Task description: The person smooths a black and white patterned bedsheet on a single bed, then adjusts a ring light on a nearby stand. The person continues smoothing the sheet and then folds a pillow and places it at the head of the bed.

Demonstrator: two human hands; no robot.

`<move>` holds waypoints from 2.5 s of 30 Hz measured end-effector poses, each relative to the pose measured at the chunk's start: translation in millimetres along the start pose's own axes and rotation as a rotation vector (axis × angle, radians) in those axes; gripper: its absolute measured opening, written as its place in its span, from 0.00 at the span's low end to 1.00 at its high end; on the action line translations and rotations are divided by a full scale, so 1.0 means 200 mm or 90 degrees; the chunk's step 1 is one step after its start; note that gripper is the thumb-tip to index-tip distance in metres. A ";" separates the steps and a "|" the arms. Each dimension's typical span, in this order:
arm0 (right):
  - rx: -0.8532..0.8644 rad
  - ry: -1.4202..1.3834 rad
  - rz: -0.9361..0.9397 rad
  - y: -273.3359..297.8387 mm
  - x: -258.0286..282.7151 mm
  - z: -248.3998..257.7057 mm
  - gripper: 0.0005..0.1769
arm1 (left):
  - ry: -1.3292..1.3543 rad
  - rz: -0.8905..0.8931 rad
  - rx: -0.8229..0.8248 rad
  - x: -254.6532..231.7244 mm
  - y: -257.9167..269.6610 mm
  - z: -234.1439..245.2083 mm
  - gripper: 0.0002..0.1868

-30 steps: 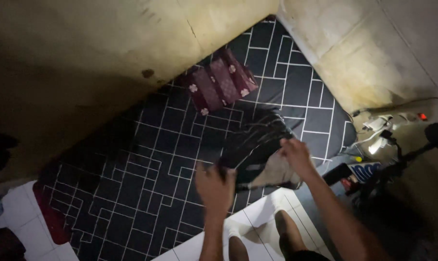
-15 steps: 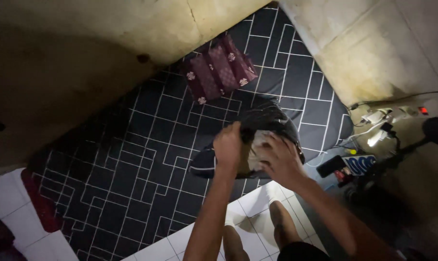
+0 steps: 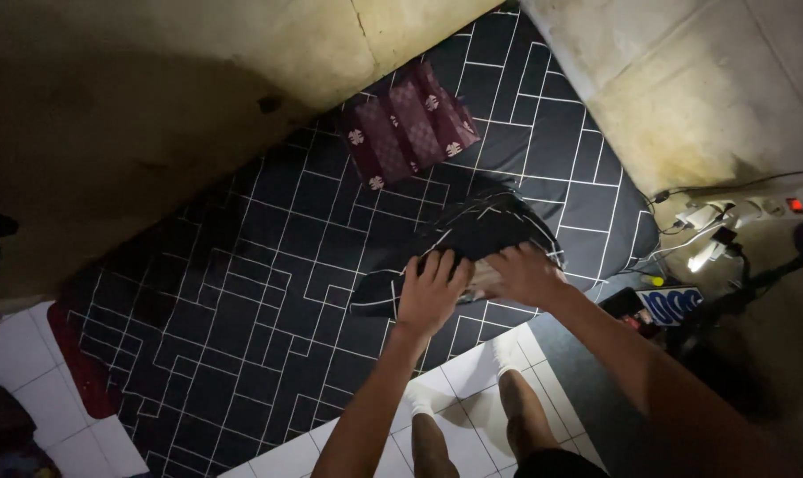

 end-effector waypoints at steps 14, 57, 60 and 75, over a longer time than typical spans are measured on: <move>-0.581 0.138 0.365 0.28 0.24 0.36 0.28 | -0.152 -0.239 0.077 0.15 -0.06 -0.01 0.34; -0.440 -0.366 0.036 0.26 -0.05 0.04 0.80 | 0.218 0.096 0.076 0.20 -0.21 0.03 0.26; -0.421 -0.550 -0.023 0.21 -0.17 -0.10 0.80 | 0.267 0.099 0.035 0.23 -0.29 0.15 0.27; -0.255 -0.445 -0.158 -0.38 -0.62 -0.40 0.68 | 0.211 0.275 0.088 0.79 -0.52 -0.89 0.27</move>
Point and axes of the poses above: each hand's wrist, its own y-axis away from the middle knuckle, its own z-axis out of the back of the hand, x = y × z, the point moved 8 cm from there along -y, towards the middle knuckle, and after that the axes turned 3 degrees about -y, right-handed, at the moved point
